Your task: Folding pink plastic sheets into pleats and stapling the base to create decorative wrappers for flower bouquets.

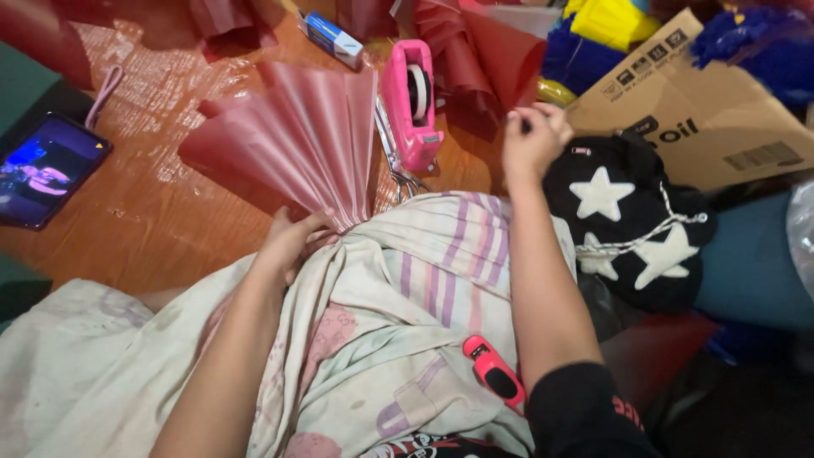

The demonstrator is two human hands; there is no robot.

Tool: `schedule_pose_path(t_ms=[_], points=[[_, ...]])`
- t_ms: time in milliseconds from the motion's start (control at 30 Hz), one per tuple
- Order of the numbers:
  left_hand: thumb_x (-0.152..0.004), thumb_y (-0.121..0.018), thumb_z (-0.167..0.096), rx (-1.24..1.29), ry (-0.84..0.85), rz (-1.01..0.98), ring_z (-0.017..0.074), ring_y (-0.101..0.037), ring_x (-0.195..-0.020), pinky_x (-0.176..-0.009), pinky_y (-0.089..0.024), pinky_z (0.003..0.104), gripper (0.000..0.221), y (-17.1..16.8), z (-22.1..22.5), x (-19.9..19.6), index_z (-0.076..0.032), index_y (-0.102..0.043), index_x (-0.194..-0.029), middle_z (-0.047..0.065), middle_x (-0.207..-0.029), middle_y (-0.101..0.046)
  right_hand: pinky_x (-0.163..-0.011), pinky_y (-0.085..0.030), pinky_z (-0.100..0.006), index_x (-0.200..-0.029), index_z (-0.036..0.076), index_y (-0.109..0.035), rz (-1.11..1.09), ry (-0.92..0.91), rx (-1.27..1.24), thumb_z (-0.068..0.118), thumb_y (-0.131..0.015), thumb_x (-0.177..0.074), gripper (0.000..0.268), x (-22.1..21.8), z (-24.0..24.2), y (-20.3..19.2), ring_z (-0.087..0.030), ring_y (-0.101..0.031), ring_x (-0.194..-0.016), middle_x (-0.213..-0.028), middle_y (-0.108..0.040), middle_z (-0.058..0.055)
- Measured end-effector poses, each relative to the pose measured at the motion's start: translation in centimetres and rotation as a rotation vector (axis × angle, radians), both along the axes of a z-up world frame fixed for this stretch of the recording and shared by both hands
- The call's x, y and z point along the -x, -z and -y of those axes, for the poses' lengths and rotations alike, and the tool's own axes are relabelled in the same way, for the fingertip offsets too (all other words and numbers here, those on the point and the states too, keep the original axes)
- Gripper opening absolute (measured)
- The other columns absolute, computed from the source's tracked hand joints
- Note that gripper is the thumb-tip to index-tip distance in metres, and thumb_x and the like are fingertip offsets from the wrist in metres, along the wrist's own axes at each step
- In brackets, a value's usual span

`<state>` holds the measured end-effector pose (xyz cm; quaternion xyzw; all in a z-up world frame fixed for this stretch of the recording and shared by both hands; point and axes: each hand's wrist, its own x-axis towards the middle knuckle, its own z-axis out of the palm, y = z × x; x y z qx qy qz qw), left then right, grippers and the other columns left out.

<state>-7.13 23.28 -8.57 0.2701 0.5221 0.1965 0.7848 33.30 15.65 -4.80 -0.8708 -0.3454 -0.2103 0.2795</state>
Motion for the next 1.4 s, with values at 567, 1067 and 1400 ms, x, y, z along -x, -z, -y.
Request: schedule_pose_path(t_ms=[567, 1067, 1400], points=[[-0.080, -0.078, -0.028, -1.100, 0.473, -0.447, 0.0373, -0.054, -0.128, -0.111, -0.042, 0.053, 0.060, -6.4, 6.4, -0.8, -0.016, -0.060, -0.136, 0.012, -0.125, -0.063, -0.107, -0.042, -0.058, -0.126, 0.029, -0.069, -0.406, 0.038, 0.371, 0.049, -0.078, -0.092, 0.040, -2.4, -1.2, -0.5, -0.037, -0.036, -0.138, -0.147, -0.039, -0.004], [-0.083, -0.071, -0.019, -0.937, 0.421, -0.443, 0.0228, -0.065, -0.090, -0.083, -0.054, 0.034, 0.040, -7.2, 5.2, -0.5, -0.007, -0.067, -0.121, 0.009, -0.104, -0.070, -0.067, -0.053, -0.024, -0.108, 0.000, -0.070, -0.255, -0.527, -0.479, 0.001, -0.082, -0.094, 0.018, -11.0, -1.8, -10.5, -0.011, -0.060, -0.074, -0.091, -0.070, -0.004], [-0.084, -0.069, -0.021, -0.976, 0.467, -0.453, 0.0215, -0.066, -0.096, -0.088, -0.053, 0.035, 0.036, -6.8, 5.3, -0.4, -0.009, -0.068, -0.118, 0.005, -0.107, -0.072, -0.082, -0.060, -0.025, -0.099, 0.009, -0.062, -0.679, -0.465, -0.276, -0.001, -0.082, -0.082, 0.027, -4.2, 7.8, -13.4, -0.013, -0.066, -0.083, -0.097, -0.070, -0.003]])
